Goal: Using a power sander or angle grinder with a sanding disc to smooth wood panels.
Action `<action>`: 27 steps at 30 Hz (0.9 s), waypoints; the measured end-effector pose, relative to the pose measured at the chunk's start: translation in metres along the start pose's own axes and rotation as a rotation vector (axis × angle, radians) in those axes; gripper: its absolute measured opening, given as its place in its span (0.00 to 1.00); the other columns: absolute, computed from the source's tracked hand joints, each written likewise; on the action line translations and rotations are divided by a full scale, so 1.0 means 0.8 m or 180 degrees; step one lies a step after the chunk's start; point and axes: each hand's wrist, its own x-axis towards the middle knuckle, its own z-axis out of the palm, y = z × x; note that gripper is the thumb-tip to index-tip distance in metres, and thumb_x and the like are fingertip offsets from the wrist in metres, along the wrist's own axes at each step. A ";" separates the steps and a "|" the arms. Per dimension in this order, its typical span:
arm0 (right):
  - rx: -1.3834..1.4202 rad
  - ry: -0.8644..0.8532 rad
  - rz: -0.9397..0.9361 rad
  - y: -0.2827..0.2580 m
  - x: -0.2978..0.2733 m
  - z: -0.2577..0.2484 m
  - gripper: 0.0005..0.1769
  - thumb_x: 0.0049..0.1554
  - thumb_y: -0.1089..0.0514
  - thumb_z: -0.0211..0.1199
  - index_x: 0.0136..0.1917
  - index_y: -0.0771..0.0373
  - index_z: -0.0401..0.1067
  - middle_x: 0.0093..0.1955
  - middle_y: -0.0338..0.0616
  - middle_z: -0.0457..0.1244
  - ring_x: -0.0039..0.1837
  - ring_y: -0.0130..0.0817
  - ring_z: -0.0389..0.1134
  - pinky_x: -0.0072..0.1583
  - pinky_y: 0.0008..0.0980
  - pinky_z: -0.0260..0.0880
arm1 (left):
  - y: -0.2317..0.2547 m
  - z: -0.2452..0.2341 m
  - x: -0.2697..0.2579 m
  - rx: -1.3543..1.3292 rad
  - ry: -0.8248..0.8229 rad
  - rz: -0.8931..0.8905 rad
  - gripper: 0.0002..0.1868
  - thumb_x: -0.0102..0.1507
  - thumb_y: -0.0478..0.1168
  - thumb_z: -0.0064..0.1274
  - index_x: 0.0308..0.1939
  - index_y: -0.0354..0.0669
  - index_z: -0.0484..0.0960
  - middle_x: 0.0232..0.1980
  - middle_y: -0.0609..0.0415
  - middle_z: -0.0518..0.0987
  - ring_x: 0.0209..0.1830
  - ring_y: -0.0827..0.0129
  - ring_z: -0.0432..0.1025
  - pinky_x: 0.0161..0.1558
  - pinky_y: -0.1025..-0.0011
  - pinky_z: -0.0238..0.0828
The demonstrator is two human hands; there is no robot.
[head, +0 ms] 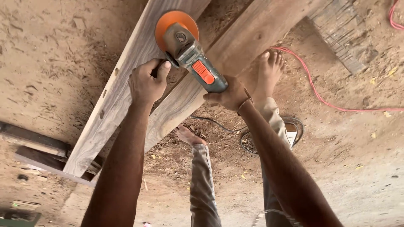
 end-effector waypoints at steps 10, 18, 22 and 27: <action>-0.0501 -0.0003 -0.0156 0.019 -0.001 0.066 0.29 0.37 0.38 0.79 0.45 0.58 0.79 0.41 0.43 0.73 0.44 0.37 0.75 0.54 0.36 0.73 | -0.057 0.001 -0.053 -0.0043 -0.0152 -0.0399 0.27 0.70 0.65 0.47 0.40 0.46 0.85 0.31 0.56 0.83 0.31 0.66 0.79 0.34 0.61 0.73; -0.0143 -0.0338 0.0024 0.028 -0.006 0.111 0.36 0.37 0.39 0.79 0.52 0.63 0.77 0.46 0.47 0.73 0.47 0.36 0.74 0.53 0.36 0.75 | -0.093 -0.002 -0.088 -0.0096 -0.0217 -0.0707 0.26 0.69 0.65 0.48 0.42 0.49 0.86 0.32 0.58 0.84 0.32 0.66 0.80 0.39 0.58 0.74; 0.0035 -0.0230 -0.0391 0.031 -0.013 0.130 0.38 0.37 0.39 0.79 0.56 0.62 0.77 0.47 0.46 0.73 0.48 0.33 0.75 0.52 0.34 0.74 | -0.100 -0.006 -0.110 -0.0220 -0.0152 -0.0896 0.23 0.68 0.64 0.50 0.44 0.51 0.86 0.34 0.56 0.85 0.34 0.62 0.81 0.39 0.57 0.74; -0.0242 -0.0191 -0.0394 0.047 -0.012 0.160 0.37 0.37 0.39 0.80 0.52 0.63 0.78 0.45 0.47 0.73 0.46 0.33 0.75 0.51 0.35 0.75 | -0.127 -0.003 -0.134 -0.0187 0.0137 -0.0821 0.20 0.68 0.60 0.54 0.43 0.50 0.87 0.35 0.50 0.85 0.37 0.53 0.80 0.40 0.54 0.73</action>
